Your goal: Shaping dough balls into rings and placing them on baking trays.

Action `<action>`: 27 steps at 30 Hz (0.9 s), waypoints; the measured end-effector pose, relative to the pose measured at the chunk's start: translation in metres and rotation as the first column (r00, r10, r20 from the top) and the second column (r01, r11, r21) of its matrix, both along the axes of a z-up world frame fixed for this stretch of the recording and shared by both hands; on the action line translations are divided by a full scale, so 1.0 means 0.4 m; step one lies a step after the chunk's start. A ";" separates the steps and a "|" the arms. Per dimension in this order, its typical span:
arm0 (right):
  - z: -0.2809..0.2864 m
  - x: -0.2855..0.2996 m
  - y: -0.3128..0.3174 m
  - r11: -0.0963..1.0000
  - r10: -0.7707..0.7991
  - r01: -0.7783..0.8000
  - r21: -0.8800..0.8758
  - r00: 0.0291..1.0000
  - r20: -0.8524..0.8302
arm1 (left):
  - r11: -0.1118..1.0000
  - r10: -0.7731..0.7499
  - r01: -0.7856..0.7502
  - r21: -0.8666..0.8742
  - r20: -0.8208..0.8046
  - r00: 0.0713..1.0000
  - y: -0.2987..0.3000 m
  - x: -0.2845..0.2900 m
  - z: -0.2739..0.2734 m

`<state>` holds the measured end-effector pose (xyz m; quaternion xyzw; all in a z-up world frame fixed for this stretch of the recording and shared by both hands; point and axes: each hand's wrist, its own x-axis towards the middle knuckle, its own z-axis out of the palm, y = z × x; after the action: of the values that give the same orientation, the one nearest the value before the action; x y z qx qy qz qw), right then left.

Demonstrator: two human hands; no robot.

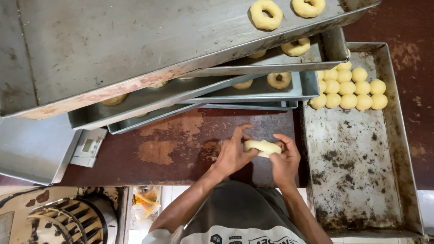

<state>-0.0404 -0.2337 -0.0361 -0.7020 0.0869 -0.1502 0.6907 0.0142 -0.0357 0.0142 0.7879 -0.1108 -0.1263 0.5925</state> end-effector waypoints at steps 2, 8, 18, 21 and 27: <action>0.046 0.015 0.025 0.974 0.083 -0.087 0.208 0.996 0.025 | 0.992 0.003 -0.002 -0.130 0.004 1.000 0.013 -0.001 0.044; 0.068 0.012 0.030 0.956 0.250 -0.223 0.191 0.959 -0.134 | 0.861 -0.169 0.003 -0.509 -0.279 0.945 -0.004 0.000 -0.012; 0.134 0.053 0.005 0.959 0.278 -0.263 0.109 0.947 -0.162 | 0.903 -0.117 0.053 -0.426 -0.125 0.985 0.033 0.004 0.022; 0.153 0.045 0.025 0.957 0.290 -0.286 0.047 0.941 -0.172 | 0.940 -0.069 0.049 -0.338 -0.046 0.997 0.029 -0.006 0.021; 0.243 0.048 0.091 0.860 0.281 -0.300 -0.413 0.954 -0.108 | 0.999 -0.029 0.035 -0.022 0.230 0.973 0.024 -0.025 0.034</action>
<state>-0.0210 -0.1971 0.0611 -0.8436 -0.0395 -0.0440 0.5337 0.0042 -0.0263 0.0278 0.7876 -0.1930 -0.0423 0.5837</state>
